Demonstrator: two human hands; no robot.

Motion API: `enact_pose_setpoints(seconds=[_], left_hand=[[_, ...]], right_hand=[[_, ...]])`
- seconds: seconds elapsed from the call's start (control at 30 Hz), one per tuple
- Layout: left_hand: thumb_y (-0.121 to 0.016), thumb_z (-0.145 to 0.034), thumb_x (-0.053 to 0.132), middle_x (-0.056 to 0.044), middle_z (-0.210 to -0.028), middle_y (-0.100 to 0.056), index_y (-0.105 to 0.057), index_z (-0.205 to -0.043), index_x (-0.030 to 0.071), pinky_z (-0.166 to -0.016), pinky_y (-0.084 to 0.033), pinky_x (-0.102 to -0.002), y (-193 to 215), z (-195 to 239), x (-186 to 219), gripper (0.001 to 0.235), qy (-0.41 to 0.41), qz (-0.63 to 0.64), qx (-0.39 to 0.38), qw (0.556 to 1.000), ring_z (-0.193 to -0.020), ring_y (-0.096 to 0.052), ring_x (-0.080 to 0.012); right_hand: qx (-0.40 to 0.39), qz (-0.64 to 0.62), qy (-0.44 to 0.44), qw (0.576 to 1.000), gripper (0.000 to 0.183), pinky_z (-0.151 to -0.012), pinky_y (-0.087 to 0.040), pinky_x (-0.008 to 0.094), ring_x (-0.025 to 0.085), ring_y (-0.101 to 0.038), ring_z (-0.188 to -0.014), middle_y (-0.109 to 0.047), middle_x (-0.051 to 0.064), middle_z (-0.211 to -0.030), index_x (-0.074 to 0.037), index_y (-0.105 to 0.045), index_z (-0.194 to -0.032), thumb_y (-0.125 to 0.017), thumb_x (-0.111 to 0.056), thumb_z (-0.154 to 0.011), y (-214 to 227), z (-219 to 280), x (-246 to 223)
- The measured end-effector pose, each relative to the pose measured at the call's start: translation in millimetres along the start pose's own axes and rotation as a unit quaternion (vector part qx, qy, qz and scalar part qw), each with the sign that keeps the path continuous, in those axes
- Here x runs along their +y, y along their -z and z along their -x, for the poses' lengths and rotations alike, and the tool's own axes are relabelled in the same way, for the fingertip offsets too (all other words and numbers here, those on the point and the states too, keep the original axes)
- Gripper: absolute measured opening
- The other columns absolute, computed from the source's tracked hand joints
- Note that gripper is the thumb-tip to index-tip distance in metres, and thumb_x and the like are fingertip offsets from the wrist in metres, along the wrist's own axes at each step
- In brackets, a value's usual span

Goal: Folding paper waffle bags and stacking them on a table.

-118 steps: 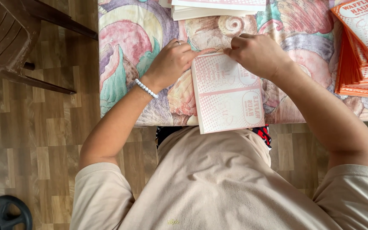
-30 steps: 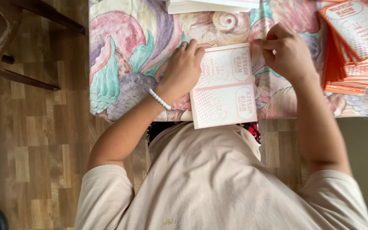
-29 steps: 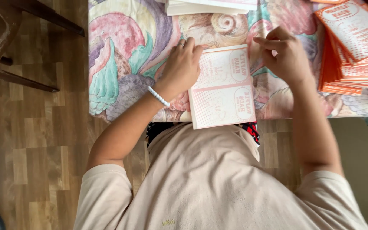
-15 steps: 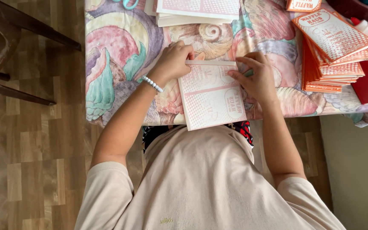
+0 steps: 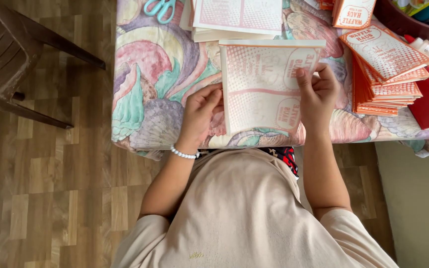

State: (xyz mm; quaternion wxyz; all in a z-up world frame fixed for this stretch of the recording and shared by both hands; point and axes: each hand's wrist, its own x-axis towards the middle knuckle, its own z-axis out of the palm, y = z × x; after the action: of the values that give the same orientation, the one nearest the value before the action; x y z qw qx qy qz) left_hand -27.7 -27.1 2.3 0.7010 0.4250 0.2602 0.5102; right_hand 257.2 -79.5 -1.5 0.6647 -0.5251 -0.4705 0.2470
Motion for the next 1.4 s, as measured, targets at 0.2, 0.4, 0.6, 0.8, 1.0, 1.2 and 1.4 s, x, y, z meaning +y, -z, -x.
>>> enact_pose_setpoints(seconds=[0.2, 0.4, 0.6, 0.8, 1.0, 1.2, 1.4], left_hand=[[-0.068, -0.097, 0.003, -0.017, -0.093, -0.077, -0.071, -0.116, -0.006, -0.078, -0.067, -0.038, -16, 5, 8, 0.021, -0.030, -0.025, 0.006, 0.999, -0.087, -0.075, -0.0200], [-0.071, -0.095, 0.003, -0.014, -0.086, -0.077, -0.073, -0.110, -0.006, -0.076, -0.066, -0.034, -12, 3, -6, 0.017, -0.039, -0.020, 0.036, 0.998, -0.084, -0.072, -0.0127], [-0.070, -0.094, 0.002, -0.013, -0.089, -0.077, -0.073, -0.110, -0.006, -0.076, -0.066, -0.032, -18, 8, 18, 0.018, -0.038, -0.021, 0.032, 0.999, -0.086, -0.072, -0.0118], [-0.073, -0.091, -0.001, -0.012, -0.085, -0.077, -0.074, -0.106, -0.005, -0.073, -0.067, -0.033, -12, 9, 11, 0.016, -0.034, -0.006, 0.036, 0.999, -0.083, -0.074, -0.0144], [-0.064, -0.093, -0.003, -0.020, -0.098, -0.077, -0.076, -0.089, 0.003, -0.096, -0.060, -0.035, -21, 15, 44, 0.014, -0.076, -0.028, -0.027, 0.996, -0.104, -0.077, -0.0330], [-0.065, -0.093, -0.008, -0.015, -0.104, -0.078, -0.075, -0.088, 0.008, -0.093, -0.060, -0.028, -25, -3, 68, 0.020, -0.145, -0.194, -0.144, 0.959, -0.104, -0.076, -0.0219], [-0.065, -0.093, -0.008, -0.011, -0.097, -0.079, -0.078, -0.111, 0.007, -0.083, -0.061, -0.028, -46, -22, 81, 0.026, -0.143, -0.185, -0.197, 0.952, -0.096, -0.068, -0.0102]], right_hand=[[0.012, 0.003, 0.017, 1.000, 0.014, -0.050, -0.046, 0.019, 0.005, -0.056, -0.059, -0.063, 0.007, -0.068, -0.005, -0.061, -0.110, -0.069, -0.017, -0.112, 6, -1, 3], [-0.055, -0.049, -0.002, 0.997, 0.041, -0.070, -0.061, 0.029, 0.013, -0.070, -0.080, -0.072, 0.014, -0.091, -0.004, -0.057, -0.134, -0.077, -0.019, -0.102, 3, 6, -42], [-0.096, -0.060, -0.013, 0.993, 0.054, -0.085, -0.063, 0.044, 0.028, -0.072, -0.096, -0.069, 0.023, -0.098, 0.005, -0.053, -0.146, -0.072, 0.008, -0.096, 12, 17, -48], [-0.077, -0.052, 0.004, 0.996, 0.034, -0.085, -0.062, 0.042, 0.026, -0.071, -0.096, -0.071, 0.022, -0.092, 0.012, -0.064, -0.126, -0.074, 0.013, -0.093, 29, 19, -23], [-0.328, -0.029, 0.122, 0.936, 0.010, -0.099, -0.068, 0.040, 0.039, -0.075, -0.112, -0.069, 0.027, -0.119, 0.004, -0.072, -0.096, -0.062, 0.003, -0.096, 45, 13, -85], [-0.393, -0.051, 0.055, 0.916, 0.072, -0.117, -0.052, 0.049, 0.045, -0.055, -0.141, -0.045, 0.033, -0.155, 0.002, -0.028, -0.160, -0.056, -0.023, -0.098, 12, -19, -123], [-0.419, -0.082, -0.087, 0.900, 0.107, -0.072, -0.058, 0.023, 0.013, -0.069, -0.079, -0.070, 0.013, -0.096, -0.004, -0.020, -0.166, -0.079, 0.014, -0.079, -56, -10, -55]])
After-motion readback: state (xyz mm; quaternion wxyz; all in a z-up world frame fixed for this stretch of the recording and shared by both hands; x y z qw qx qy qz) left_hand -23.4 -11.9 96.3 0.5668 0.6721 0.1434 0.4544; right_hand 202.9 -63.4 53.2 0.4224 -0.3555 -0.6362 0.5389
